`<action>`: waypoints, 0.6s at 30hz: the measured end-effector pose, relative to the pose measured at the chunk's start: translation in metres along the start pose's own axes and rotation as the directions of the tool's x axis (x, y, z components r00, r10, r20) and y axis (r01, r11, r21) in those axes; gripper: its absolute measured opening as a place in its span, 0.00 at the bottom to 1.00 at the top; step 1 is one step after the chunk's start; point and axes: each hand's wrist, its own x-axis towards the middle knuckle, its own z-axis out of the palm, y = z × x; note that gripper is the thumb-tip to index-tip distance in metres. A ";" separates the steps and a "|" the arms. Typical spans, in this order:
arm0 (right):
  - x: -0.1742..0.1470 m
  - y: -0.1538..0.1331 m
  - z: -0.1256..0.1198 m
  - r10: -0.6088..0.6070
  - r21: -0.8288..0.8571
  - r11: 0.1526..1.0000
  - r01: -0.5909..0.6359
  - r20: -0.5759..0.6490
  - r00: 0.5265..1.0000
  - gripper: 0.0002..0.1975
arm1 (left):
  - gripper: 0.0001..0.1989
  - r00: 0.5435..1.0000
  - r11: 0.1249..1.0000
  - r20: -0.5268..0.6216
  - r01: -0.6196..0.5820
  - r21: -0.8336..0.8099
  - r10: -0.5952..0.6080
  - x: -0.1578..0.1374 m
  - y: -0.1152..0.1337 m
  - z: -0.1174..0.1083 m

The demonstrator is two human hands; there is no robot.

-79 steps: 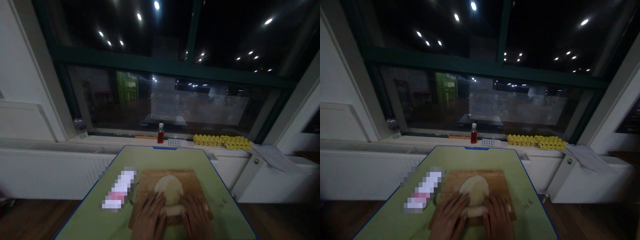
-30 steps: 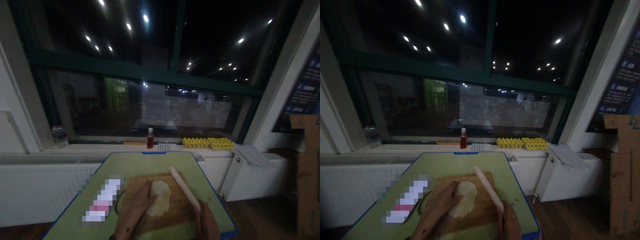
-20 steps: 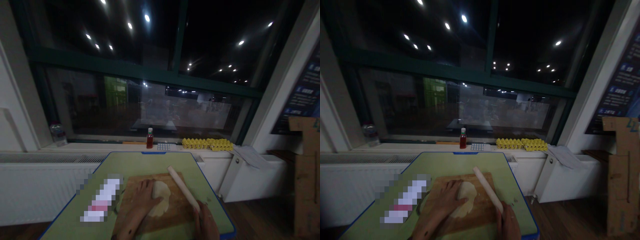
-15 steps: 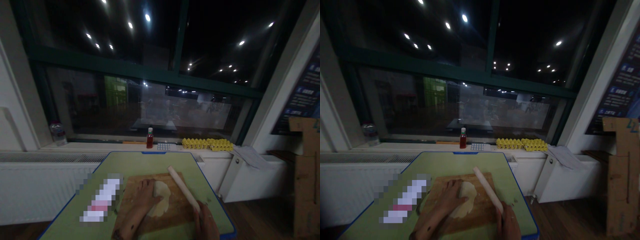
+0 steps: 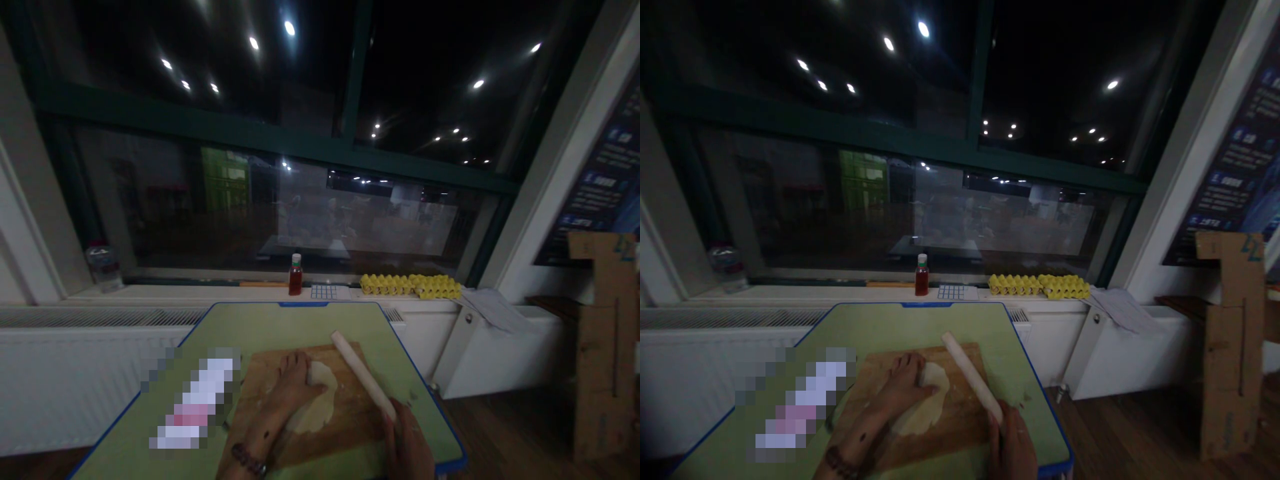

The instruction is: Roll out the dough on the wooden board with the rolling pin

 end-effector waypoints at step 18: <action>-0.003 0.006 0.002 0.031 -0.031 0.999 -0.030 0.054 0.998 0.22 | 0.30 0.997 0.996 0.027 -0.071 -0.046 0.073 0.004 -0.003 -0.005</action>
